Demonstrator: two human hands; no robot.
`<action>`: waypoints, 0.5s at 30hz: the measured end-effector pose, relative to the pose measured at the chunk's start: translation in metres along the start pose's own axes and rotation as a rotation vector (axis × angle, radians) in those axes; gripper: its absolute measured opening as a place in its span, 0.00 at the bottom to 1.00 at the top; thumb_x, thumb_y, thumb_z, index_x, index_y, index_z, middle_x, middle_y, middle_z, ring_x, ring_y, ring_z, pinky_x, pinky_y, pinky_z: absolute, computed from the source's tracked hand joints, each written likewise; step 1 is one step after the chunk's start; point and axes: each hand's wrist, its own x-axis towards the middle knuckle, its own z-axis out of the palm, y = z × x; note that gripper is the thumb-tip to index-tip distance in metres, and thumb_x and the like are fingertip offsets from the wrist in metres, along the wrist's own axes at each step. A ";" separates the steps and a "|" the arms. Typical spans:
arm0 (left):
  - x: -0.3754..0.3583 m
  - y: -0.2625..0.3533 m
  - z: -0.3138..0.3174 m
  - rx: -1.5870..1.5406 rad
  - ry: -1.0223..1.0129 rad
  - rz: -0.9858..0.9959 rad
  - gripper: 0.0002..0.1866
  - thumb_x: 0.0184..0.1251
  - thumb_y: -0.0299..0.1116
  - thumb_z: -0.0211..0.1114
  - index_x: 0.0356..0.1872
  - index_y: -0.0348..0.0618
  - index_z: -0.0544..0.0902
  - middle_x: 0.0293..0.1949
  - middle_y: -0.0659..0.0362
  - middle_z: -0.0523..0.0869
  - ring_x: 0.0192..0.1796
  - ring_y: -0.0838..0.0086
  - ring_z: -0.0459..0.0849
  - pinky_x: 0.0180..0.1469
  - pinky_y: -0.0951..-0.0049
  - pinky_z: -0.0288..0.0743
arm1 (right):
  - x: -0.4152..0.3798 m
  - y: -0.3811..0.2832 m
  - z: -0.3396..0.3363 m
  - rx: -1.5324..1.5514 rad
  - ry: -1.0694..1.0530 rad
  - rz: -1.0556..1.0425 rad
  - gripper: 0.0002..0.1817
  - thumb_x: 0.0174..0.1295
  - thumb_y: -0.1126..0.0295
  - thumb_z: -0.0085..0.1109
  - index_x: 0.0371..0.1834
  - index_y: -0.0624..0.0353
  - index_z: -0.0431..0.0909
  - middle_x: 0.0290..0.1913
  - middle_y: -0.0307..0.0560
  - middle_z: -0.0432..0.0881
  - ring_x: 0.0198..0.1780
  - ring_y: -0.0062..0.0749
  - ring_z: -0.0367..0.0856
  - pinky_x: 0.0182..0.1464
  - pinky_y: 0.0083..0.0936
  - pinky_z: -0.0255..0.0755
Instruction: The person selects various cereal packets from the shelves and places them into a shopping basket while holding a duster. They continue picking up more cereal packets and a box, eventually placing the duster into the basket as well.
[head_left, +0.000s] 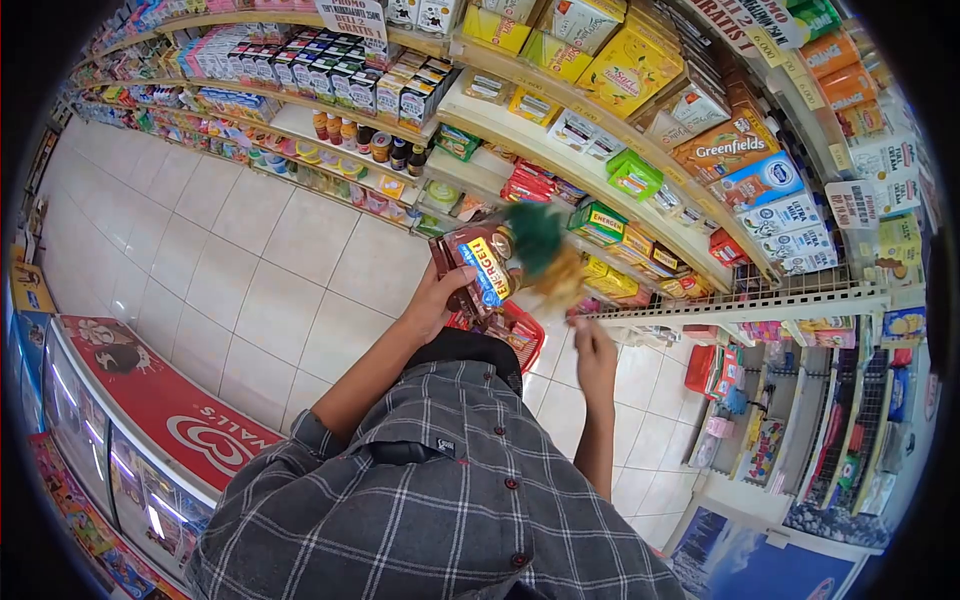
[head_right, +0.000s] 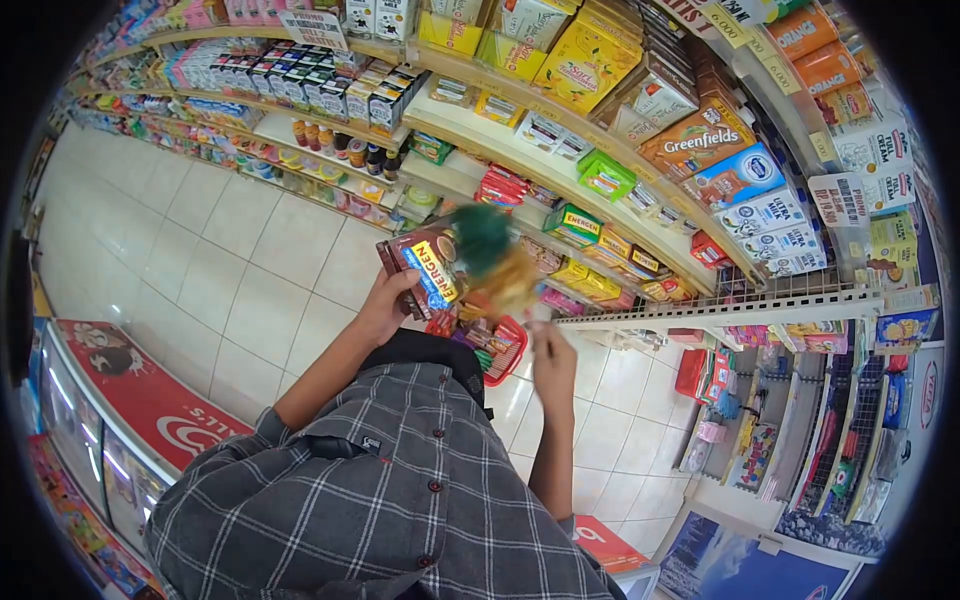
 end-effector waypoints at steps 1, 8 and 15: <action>0.000 -0.004 -0.003 0.018 0.001 0.005 0.34 0.64 0.37 0.66 0.69 0.44 0.62 0.58 0.57 0.77 0.57 0.71 0.79 0.61 0.66 0.74 | 0.009 0.018 -0.005 -0.017 0.065 0.072 0.17 0.73 0.60 0.52 0.38 0.64 0.82 0.23 0.35 0.71 0.27 0.19 0.66 0.31 0.20 0.61; -0.005 0.003 0.010 0.288 -0.122 0.201 0.47 0.58 0.28 0.70 0.76 0.42 0.51 0.68 0.53 0.67 0.69 0.68 0.69 0.70 0.65 0.62 | 0.000 -0.012 0.003 0.567 0.037 0.205 0.16 0.74 0.58 0.51 0.39 0.58 0.81 0.21 0.30 0.67 0.22 0.11 0.60 0.24 0.13 0.53; -0.004 0.000 0.011 0.353 -0.202 0.323 0.50 0.52 0.31 0.75 0.75 0.42 0.55 0.70 0.51 0.63 0.71 0.63 0.65 0.71 0.65 0.59 | 0.022 0.023 0.013 0.275 0.096 0.231 0.23 0.76 0.53 0.45 0.36 0.63 0.79 0.23 0.34 0.70 0.26 0.17 0.66 0.32 0.17 0.64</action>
